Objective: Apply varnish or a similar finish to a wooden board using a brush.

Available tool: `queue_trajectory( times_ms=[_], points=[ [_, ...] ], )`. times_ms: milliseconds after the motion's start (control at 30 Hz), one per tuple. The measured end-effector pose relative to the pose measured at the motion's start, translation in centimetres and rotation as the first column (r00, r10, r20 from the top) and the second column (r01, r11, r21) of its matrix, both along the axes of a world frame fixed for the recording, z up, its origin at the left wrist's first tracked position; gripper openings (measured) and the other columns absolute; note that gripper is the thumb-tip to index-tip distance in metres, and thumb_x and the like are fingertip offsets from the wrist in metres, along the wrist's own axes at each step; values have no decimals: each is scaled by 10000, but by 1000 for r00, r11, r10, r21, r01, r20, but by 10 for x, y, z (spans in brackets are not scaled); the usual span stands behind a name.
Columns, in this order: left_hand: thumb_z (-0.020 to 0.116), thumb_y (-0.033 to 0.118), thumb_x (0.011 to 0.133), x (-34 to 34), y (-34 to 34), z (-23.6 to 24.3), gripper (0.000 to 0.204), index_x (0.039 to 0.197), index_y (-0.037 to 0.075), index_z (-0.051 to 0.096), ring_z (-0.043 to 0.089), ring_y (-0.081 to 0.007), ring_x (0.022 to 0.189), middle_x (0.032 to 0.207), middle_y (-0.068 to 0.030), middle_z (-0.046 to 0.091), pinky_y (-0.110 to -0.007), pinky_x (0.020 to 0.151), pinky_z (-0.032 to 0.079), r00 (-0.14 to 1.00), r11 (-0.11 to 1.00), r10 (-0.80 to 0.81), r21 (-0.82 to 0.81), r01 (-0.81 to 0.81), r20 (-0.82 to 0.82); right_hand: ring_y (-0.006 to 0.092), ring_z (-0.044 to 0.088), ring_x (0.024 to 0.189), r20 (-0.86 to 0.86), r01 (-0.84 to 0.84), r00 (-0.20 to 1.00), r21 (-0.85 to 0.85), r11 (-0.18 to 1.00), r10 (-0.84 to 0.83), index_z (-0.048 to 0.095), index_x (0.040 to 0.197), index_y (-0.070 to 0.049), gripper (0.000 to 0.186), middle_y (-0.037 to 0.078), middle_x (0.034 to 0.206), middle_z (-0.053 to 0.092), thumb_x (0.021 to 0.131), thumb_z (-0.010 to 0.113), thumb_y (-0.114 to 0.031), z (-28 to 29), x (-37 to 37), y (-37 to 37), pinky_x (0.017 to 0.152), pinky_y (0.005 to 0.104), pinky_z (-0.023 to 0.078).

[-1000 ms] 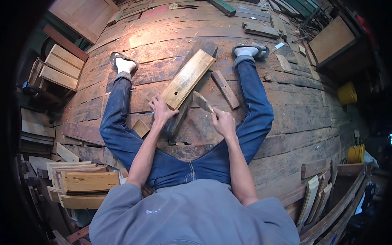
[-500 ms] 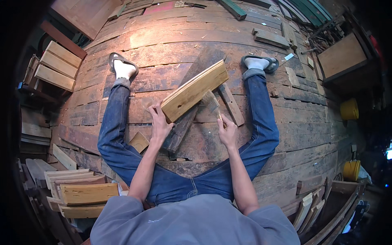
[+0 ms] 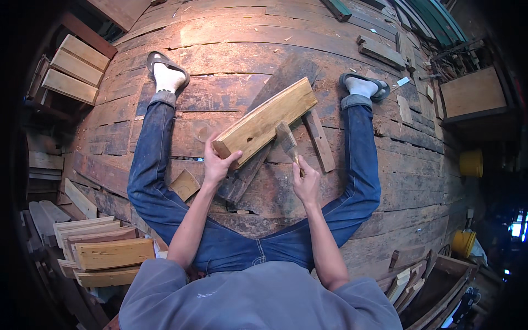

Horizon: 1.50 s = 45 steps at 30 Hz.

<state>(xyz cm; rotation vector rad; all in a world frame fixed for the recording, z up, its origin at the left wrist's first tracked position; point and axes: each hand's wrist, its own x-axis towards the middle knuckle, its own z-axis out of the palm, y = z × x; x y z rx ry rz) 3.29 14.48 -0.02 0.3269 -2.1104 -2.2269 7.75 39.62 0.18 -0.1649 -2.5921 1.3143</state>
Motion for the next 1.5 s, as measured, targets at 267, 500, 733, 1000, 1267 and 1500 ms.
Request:
queue_trajectory(
  times_ms=[267, 500, 733, 1000, 1267, 1500],
  points=[
    [803, 76, 752, -2, 8, 8, 428, 1115, -22, 598, 654, -159, 922, 1006, -91, 701, -296, 830, 512, 972, 991, -89, -122, 63, -219, 290, 689, 1008, 39, 0, 999, -48, 999, 2, 641, 1147, 79, 305, 250, 1068, 683, 912, 632, -116, 1, 7, 15, 841, 312, 526],
    [712, -39, 782, 17, 10, 49, 442, 1209, 8, 610, 697, -194, 972, 1064, -162, 713, -292, 835, 540, 930, 951, -179, -298, 80, -321, 124, 654, 903, 181, 77, 982, -148, 986, -50, 633, 1169, 78, 304, 173, 1003, 723, 926, 639, -105, 34, 14, 45, 775, 257, 513],
    [697, -92, 712, 13, -10, 58, 590, 1273, 44, 578, 648, -291, 1114, 1238, -144, 648, -337, 917, 530, 853, 887, -284, -458, 61, -437, 48, 574, 793, 180, -154, 974, 92, 984, 135, 652, 1120, 63, 243, 27, 851, 707, 947, 605, -100, 145, -19, 62, 683, 235, 481],
    [698, -113, 617, 14, -17, 48, 689, 1274, 63, 586, 608, -330, 1161, 1234, -144, 641, -390, 972, 518, 747, 803, -417, -594, 36, -518, 220, 595, 492, 413, -708, 697, 266, 654, 586, 748, 1001, -71, 222, 136, 629, 654, 875, 623, -204, 204, -69, 15, 517, 330, 488],
    [711, -102, 576, 12, -20, 48, 739, 1285, 63, 582, 586, -330, 1193, 1258, -126, 630, -396, 1013, 492, 745, 781, -445, -623, 52, -496, 314, 698, 716, 243, -293, 956, 832, 472, 166, 748, 829, -72, 248, 167, 770, 700, 833, 575, -250, 179, -169, 64, 653, 429, 554],
    [708, -80, 617, 13, -17, 50, 696, 1286, 61, 579, 592, -333, 1185, 1257, -137, 631, -391, 1009, 491, 754, 795, -426, -604, 48, -500, 292, 701, 676, 326, -362, 931, 889, 280, 166, 740, 872, -70, 224, 164, 748, 693, 845, 528, -140, 180, -172, 35, 598, 431, 551]
  ],
)
